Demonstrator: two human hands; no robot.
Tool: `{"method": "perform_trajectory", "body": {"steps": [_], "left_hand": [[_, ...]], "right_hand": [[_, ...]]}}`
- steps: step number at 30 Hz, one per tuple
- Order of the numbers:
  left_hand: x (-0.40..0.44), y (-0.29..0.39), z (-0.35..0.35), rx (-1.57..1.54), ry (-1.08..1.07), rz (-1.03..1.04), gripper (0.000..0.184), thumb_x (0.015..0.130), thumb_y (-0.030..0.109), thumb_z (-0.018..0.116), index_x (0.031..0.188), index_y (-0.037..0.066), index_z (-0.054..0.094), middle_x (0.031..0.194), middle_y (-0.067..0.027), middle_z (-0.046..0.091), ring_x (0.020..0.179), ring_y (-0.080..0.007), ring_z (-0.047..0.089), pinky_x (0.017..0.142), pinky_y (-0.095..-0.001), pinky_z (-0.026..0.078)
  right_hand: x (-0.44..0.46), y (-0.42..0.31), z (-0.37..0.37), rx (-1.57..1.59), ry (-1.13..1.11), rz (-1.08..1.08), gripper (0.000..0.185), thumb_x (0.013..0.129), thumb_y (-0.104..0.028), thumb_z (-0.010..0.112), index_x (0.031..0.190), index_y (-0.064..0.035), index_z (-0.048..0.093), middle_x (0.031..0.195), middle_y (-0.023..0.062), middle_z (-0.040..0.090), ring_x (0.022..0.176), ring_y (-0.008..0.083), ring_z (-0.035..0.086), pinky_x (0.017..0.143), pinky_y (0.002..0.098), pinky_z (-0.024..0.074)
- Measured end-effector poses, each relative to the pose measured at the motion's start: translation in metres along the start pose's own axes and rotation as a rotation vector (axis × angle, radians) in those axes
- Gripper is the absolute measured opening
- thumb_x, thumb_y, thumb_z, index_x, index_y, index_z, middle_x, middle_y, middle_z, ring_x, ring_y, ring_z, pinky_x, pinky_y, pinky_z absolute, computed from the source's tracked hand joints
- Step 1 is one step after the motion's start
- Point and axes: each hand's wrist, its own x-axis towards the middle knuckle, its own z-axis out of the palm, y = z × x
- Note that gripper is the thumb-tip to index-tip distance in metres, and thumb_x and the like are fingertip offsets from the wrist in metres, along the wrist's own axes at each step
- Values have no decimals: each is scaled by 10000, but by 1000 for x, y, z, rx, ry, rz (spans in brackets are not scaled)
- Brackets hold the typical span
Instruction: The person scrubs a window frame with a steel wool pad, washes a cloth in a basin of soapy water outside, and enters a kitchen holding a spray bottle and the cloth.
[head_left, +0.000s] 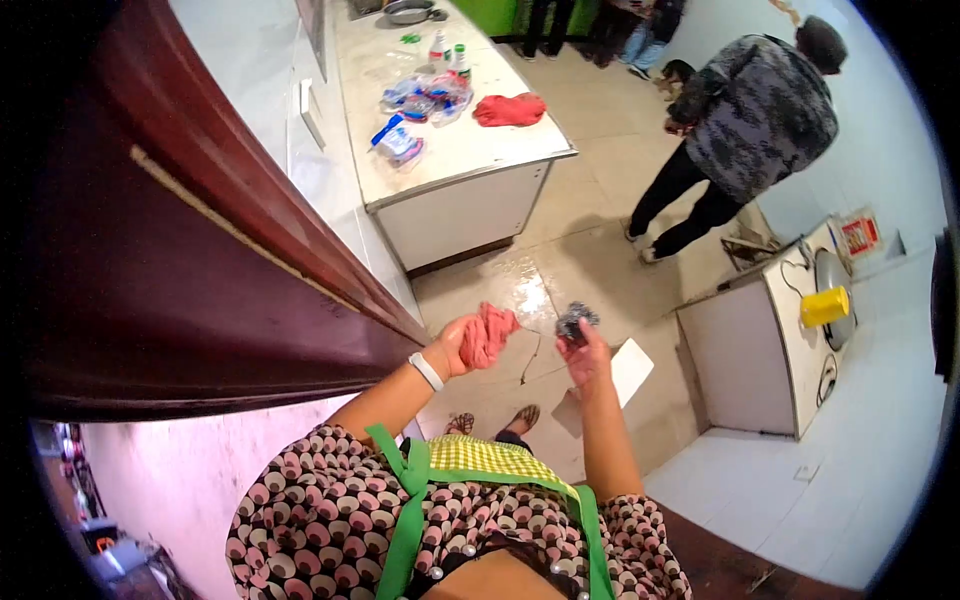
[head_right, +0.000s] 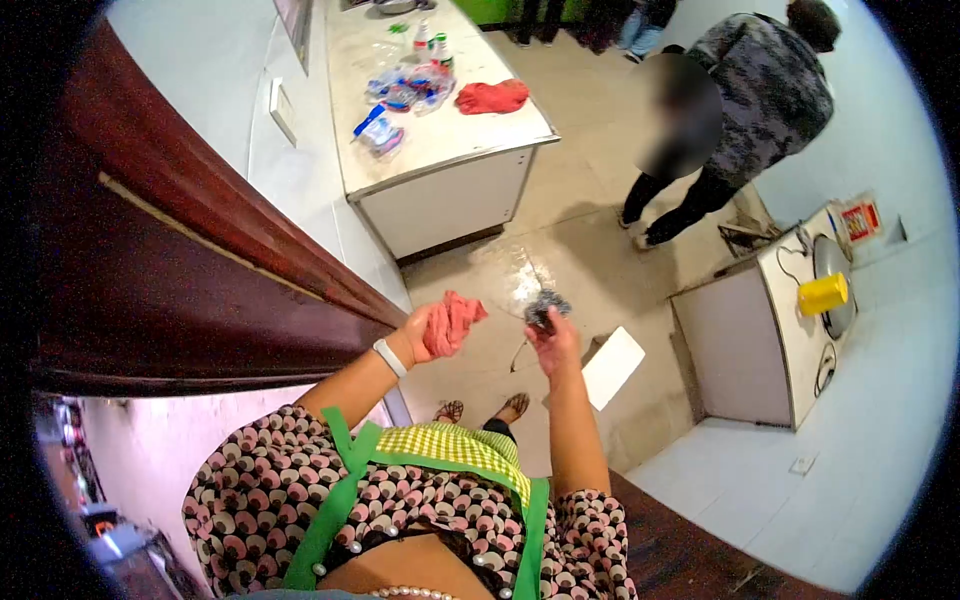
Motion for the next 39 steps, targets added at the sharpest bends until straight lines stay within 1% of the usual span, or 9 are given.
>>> {"method": "perform_trajectory", "body": {"steps": [2,4,6,8,11,17,23,37,39], "left_hand": [[4,15,1,25,129,178,359,900,241,392,1096,-55,439,914,-91,589,762,-155,593,680,-244,513],[16,26,-1,-331,63,238,347,897,217,386,1098,-60,445,934,-92,589,790,-164,599,692,-246,512],[25,32,0,-411,106,318,339,898,208,383,1082,-66,459,965,-103,589,820,-182,602,708,-249,507],[29,36,4,-484,-8,334,342,898,216,380,1071,-65,471,1005,-105,581,860,-187,594,740,-264,496],[44,33,12,-278,171,543,330,890,231,386,1096,-8,482,1039,-89,575,905,-182,575,763,-302,481],[62,32,29,-316,256,614,312,868,272,395,1112,111,503,1091,-69,561,950,-208,544,773,-357,458],[78,60,31,-382,226,754,392,847,288,405,1160,61,465,1206,-113,495,1065,-251,497,846,-363,432],[132,189,46,-328,72,833,390,778,120,412,1152,23,457,1151,-132,505,1067,-264,486,934,-389,374],[139,201,57,-315,28,844,379,782,111,429,1151,28,458,1133,-125,509,1059,-259,487,936,-388,371]], "right_hand": [[15,-23,-12,28,28,-21,246,792,-255,617,947,-70,567,841,66,623,742,185,601,599,299,524],[34,-45,-41,23,93,-45,255,782,-291,626,943,-99,579,834,47,620,729,171,590,604,292,516],[52,-66,-73,24,128,-67,258,783,-314,623,950,-121,584,843,29,617,740,164,576,606,273,498],[67,-88,-108,41,155,-73,270,784,-318,625,952,-115,567,851,28,611,732,173,563,606,306,460],[88,-117,-150,42,295,-54,315,761,-368,634,950,-122,579,870,29,602,751,173,552,633,294,473],[159,-168,-200,41,335,-49,348,748,-350,637,987,-107,562,872,39,593,744,178,549,616,277,473],[230,-206,-160,-35,581,-107,227,742,-205,583,923,-72,551,817,49,563,709,169,529,580,268,468],[333,-279,-3,-168,378,-223,242,724,-105,587,941,-32,508,875,100,543,759,216,531,609,315,479],[347,-288,20,-201,373,-216,193,752,-93,559,925,-25,505,853,109,545,700,215,541,557,303,487]]}}
